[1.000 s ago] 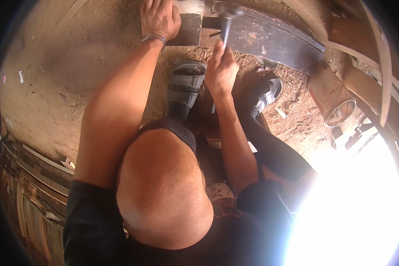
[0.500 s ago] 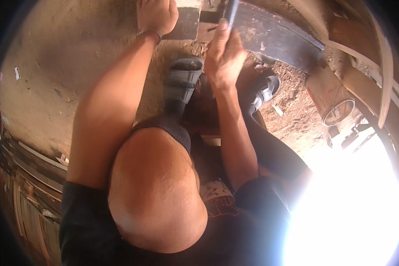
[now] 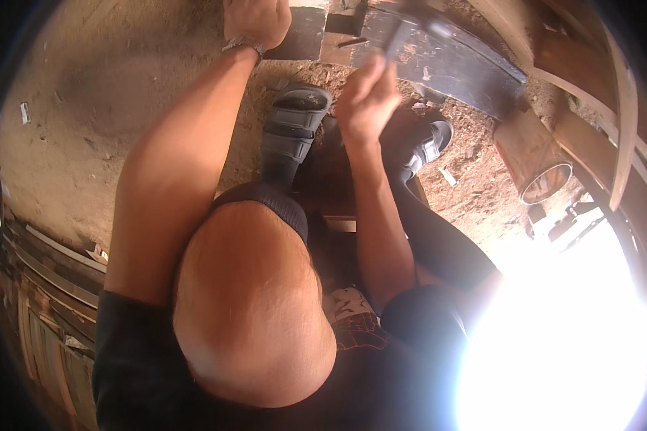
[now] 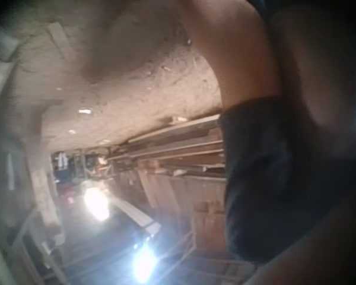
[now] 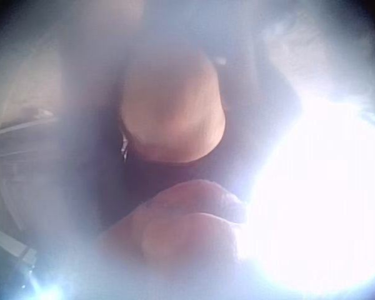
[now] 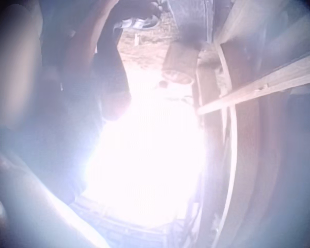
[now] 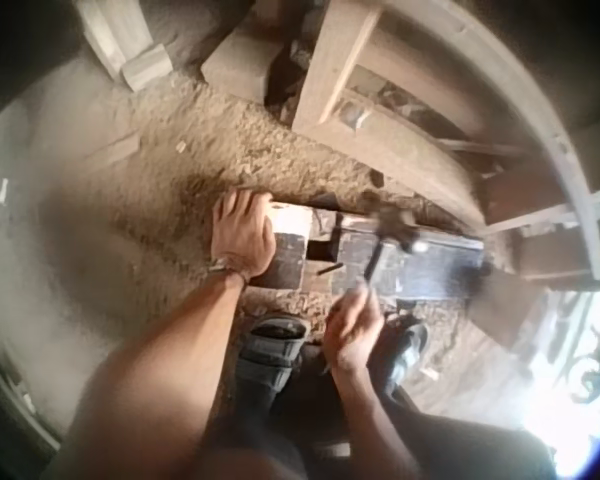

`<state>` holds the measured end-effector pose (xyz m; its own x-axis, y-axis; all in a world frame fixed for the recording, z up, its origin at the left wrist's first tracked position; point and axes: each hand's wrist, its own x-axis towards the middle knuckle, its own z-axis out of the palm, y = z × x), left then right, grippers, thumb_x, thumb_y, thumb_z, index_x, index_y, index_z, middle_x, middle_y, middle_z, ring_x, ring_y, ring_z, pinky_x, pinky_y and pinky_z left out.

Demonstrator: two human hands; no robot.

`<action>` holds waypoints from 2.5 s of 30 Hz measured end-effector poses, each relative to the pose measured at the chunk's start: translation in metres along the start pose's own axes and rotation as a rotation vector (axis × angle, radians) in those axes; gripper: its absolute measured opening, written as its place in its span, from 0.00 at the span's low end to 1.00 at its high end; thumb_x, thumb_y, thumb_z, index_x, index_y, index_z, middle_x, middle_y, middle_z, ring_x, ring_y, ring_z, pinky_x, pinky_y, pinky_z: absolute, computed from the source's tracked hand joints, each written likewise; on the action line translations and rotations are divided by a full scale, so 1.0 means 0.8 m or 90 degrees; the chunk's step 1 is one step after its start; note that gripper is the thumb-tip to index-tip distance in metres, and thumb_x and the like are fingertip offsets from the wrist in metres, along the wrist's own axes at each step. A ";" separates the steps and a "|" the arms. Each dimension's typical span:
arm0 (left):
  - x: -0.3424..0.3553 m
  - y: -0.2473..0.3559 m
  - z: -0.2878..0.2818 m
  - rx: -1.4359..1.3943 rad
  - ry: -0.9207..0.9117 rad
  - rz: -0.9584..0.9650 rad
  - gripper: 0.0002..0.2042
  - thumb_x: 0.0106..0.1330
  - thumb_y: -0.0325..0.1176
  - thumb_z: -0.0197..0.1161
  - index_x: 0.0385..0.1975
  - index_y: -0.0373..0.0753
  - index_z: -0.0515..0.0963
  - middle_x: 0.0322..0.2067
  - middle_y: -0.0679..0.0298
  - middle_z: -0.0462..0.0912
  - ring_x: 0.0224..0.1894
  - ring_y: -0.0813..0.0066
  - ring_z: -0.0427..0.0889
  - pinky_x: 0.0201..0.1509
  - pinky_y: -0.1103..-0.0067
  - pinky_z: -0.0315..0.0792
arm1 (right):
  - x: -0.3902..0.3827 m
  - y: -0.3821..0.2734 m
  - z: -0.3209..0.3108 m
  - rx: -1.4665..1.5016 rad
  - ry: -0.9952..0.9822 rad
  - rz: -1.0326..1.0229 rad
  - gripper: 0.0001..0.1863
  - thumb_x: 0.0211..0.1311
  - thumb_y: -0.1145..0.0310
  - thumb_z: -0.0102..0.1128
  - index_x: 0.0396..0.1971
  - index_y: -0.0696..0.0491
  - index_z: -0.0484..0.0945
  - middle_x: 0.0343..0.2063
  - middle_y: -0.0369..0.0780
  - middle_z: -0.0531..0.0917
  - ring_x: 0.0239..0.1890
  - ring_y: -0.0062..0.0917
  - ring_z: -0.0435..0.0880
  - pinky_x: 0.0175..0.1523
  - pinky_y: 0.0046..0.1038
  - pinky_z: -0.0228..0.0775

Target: The person uses a chisel and hammer to carve a small wooden block clamped to a workbench. They repeatedly strike the chisel to remove wood shavings and adjust the block's position during the process.

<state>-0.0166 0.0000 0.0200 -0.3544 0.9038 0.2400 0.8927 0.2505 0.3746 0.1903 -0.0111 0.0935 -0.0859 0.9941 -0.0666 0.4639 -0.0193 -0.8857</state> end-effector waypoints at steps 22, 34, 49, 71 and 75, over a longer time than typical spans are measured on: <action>-0.006 -0.001 -0.005 0.004 0.027 0.005 0.15 0.62 0.34 0.57 0.47 0.39 0.78 0.47 0.52 0.80 0.57 0.49 0.74 0.64 0.55 0.66 | 0.002 -0.007 -0.008 -0.206 -0.203 0.149 0.25 0.80 0.52 0.47 0.30 0.60 0.76 0.15 0.55 0.77 0.19 0.54 0.81 0.25 0.48 0.67; -0.001 0.004 0.016 0.017 -0.050 -0.034 0.16 0.67 0.39 0.54 0.50 0.40 0.76 0.52 0.52 0.77 0.61 0.53 0.71 0.71 0.54 0.60 | 0.035 -0.021 -0.036 0.017 -0.091 0.168 0.31 0.82 0.44 0.38 0.23 0.52 0.72 0.09 0.31 0.68 0.10 0.16 0.68 0.15 0.25 0.57; -0.004 0.001 0.003 0.020 -0.136 -0.077 0.19 0.70 0.38 0.54 0.58 0.40 0.75 0.59 0.55 0.73 0.67 0.53 0.66 0.73 0.54 0.58 | 0.161 -0.063 -0.069 -0.154 -0.407 0.313 0.27 0.78 0.45 0.48 0.35 0.57 0.79 0.16 0.33 0.71 0.15 0.19 0.72 0.20 0.27 0.64; -0.009 0.003 -0.004 -0.004 -0.028 -0.066 0.17 0.64 0.39 0.60 0.50 0.41 0.78 0.50 0.55 0.78 0.63 0.53 0.71 0.73 0.56 0.60 | 0.239 -0.161 -0.075 -0.285 -0.622 0.277 0.23 0.78 0.46 0.50 0.28 0.48 0.71 0.11 0.26 0.63 0.09 0.11 0.60 0.13 0.20 0.54; -0.009 0.000 -0.001 -0.013 -0.014 -0.059 0.17 0.63 0.39 0.61 0.50 0.41 0.78 0.50 0.55 0.78 0.63 0.53 0.71 0.73 0.56 0.60 | 0.241 -0.174 -0.054 -0.208 -0.519 0.204 0.23 0.79 0.46 0.49 0.28 0.48 0.70 0.11 0.27 0.63 0.08 0.11 0.60 0.12 0.20 0.54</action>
<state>-0.0141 -0.0069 0.0187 -0.4293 0.8841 0.1843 0.8504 0.3270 0.4121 0.1471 0.1878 0.2238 -0.4455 0.5617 -0.6971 0.7867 -0.1261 -0.6043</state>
